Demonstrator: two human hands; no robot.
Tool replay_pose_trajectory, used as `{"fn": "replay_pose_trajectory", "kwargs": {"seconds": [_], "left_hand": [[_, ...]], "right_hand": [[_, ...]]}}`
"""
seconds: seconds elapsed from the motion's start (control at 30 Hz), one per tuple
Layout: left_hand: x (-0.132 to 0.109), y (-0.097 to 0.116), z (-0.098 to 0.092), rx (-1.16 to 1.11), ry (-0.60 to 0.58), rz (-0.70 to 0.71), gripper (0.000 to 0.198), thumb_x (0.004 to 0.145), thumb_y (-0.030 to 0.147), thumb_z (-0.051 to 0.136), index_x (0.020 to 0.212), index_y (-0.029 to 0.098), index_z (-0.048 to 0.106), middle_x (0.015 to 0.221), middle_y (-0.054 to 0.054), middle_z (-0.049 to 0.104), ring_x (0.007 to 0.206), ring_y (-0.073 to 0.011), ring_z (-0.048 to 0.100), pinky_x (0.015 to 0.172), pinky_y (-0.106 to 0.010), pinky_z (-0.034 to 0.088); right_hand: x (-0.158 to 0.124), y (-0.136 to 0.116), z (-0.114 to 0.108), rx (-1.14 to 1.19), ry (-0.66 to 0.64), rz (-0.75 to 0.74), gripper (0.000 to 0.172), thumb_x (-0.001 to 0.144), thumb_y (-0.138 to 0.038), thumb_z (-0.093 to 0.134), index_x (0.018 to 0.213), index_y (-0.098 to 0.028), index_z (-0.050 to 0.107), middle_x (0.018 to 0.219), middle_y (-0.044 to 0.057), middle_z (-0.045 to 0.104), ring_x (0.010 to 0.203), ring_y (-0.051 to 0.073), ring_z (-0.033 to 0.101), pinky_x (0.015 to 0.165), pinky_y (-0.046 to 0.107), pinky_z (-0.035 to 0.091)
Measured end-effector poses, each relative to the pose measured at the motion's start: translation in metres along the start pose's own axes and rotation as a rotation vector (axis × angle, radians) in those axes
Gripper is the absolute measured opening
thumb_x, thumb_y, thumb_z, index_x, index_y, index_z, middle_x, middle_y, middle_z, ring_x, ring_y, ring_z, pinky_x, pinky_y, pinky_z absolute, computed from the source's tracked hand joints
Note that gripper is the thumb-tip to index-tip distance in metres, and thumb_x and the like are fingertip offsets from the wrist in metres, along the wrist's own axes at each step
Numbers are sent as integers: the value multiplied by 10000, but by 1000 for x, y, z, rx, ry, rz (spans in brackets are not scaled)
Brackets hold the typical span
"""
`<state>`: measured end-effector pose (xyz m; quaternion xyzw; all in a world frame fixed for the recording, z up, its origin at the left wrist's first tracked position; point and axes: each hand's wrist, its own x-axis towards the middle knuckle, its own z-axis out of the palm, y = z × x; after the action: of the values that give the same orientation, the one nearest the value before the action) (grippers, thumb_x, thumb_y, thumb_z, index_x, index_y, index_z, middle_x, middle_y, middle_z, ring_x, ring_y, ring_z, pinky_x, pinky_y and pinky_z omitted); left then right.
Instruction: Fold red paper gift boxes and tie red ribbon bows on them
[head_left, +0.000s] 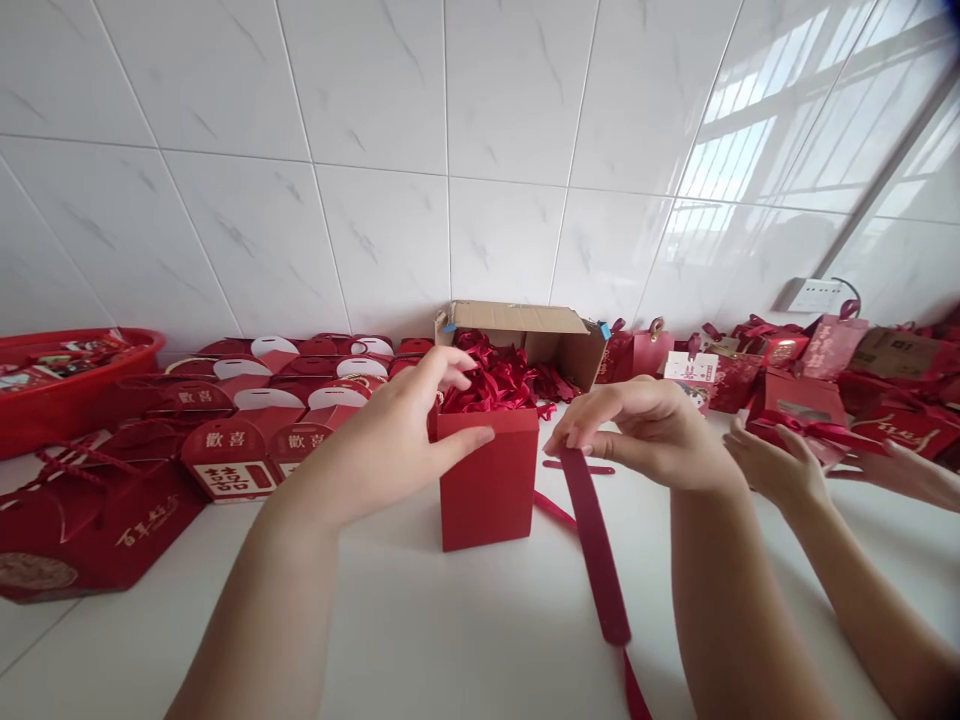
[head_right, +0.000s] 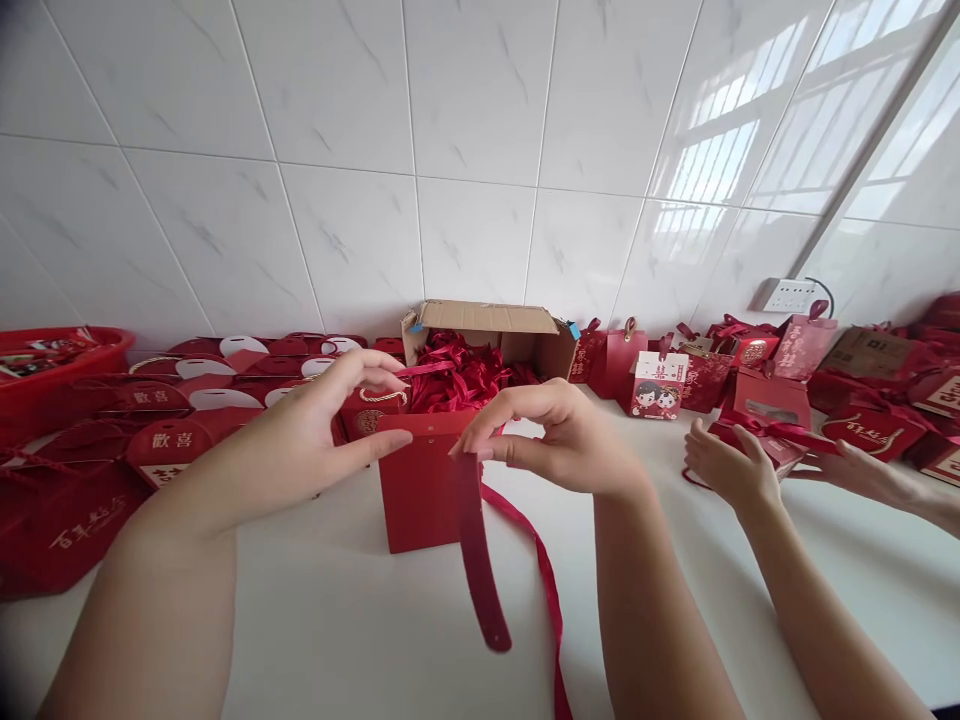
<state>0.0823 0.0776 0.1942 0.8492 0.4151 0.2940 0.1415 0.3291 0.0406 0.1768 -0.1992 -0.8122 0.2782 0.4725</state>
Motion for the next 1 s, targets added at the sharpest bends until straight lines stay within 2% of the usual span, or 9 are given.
{"fn": "replay_pose_trajectory", "kwargs": {"seconds": [0.1,0.23,0.33,0.47,0.6,0.77,0.83,0.93,1.0], "left_hand": [[13,-20,5,95,-190,-148,752,644,580,705,1302,338,434,1250,-95,587,1046,-338,606,682,-368,523],[29,-32,20,26,-309,-141,544,676,437,702,1167,301,511,1147,-76,631,841,-281,668,591,-328,511],[31,-28,23,-133,-163,-126,462,725,378,673,1145,293,501,1102,-64,653,847,-256,675,590,-310,525],[24,-12,15,-411,121,-104,613,743,338,694,1280,301,399,1065,-60,681,904,-245,683,666,-327,569],[21,2,18,-675,320,44,725,733,278,729,1338,312,332,994,-37,693,893,-222,681,722,-350,584],[24,11,37,-944,437,233,726,780,275,706,1375,350,298,940,-17,677,871,-204,674,742,-345,578],[23,12,40,-948,440,267,619,793,293,697,1329,330,389,932,-22,670,859,-205,672,733,-334,571],[21,14,40,-903,409,276,321,800,312,689,1088,250,563,907,-32,660,776,-180,656,647,-284,552],[19,14,39,-829,464,275,192,803,316,684,933,218,582,835,-21,642,699,-150,621,597,-254,524]], "right_hand": [[-2,0,-7,-35,7,13,67,838,-139,658,856,-186,702,875,59,728,840,168,683,740,304,575],[-3,2,-10,-110,57,11,61,818,-155,686,809,-209,712,962,55,688,935,165,650,806,297,555],[0,7,-7,-148,118,47,34,809,-196,701,811,-228,712,1132,64,628,1125,213,574,878,339,537],[8,19,2,-189,290,82,32,777,-248,736,793,-242,709,1356,39,502,1312,251,419,1043,408,430],[17,29,19,-208,382,-42,34,769,-251,739,760,-244,707,1311,44,535,1342,273,377,1047,429,421],[20,29,40,-318,607,-159,56,758,-227,738,724,-248,699,924,63,657,1187,292,520,966,469,466],[20,25,45,-363,639,-176,62,762,-219,733,724,-253,696,823,56,644,1172,298,529,962,487,460],[20,20,47,-414,648,-222,82,773,-203,717,720,-257,685,1004,60,630,1246,307,471,977,503,447],[21,18,47,-444,686,-250,93,773,-185,708,722,-256,676,1189,49,569,1303,315,408,967,504,456]]}}
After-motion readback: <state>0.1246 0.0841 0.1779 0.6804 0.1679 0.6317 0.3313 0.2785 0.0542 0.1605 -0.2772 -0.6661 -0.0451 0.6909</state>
